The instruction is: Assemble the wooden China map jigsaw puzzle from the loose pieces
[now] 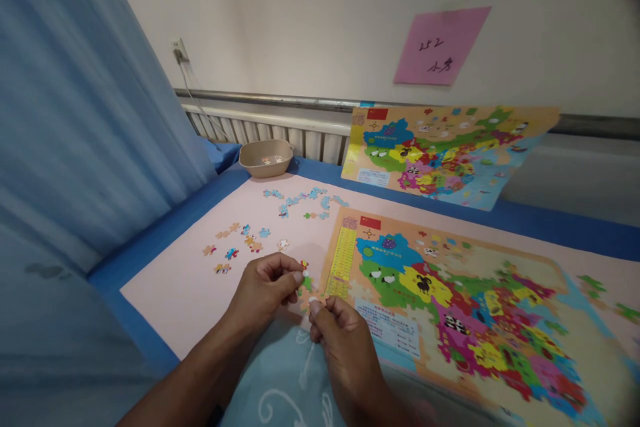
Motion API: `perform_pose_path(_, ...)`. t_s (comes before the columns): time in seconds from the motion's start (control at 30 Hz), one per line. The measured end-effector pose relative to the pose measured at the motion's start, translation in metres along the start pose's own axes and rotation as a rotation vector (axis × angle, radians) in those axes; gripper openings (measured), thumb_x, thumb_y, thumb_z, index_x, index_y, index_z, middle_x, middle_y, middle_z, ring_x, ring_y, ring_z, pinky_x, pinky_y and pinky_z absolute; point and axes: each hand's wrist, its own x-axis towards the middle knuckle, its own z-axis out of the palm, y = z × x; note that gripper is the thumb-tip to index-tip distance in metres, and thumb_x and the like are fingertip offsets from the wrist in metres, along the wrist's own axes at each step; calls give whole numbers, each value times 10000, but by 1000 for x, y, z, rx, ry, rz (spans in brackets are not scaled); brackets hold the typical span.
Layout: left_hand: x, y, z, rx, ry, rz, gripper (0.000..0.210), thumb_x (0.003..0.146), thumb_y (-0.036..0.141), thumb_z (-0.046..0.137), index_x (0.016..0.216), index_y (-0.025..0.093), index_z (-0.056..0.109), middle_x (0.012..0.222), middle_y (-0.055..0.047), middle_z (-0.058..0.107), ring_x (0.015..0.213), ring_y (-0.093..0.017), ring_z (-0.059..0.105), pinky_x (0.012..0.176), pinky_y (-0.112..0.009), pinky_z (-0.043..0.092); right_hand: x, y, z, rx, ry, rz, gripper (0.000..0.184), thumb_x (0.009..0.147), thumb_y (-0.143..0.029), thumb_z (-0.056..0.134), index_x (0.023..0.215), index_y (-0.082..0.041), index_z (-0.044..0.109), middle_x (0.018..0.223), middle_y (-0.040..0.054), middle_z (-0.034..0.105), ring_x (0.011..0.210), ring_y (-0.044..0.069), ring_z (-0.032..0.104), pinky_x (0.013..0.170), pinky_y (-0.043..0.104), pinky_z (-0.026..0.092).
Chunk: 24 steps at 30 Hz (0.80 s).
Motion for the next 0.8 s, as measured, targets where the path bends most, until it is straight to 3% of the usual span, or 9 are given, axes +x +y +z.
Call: perform_pose_path(0.8, -2, -4, -3, 1, -27, -19, 233, 709, 347, 722, 822, 145, 694, 514, 0, 620, 458, -114, 540, 484, -215, 412, -1, -6, 2, -14, 10, 12, 383, 804, -515, 629, 605, -210, 509, 539, -36, 490, 565, 146, 415, 589, 261, 322)
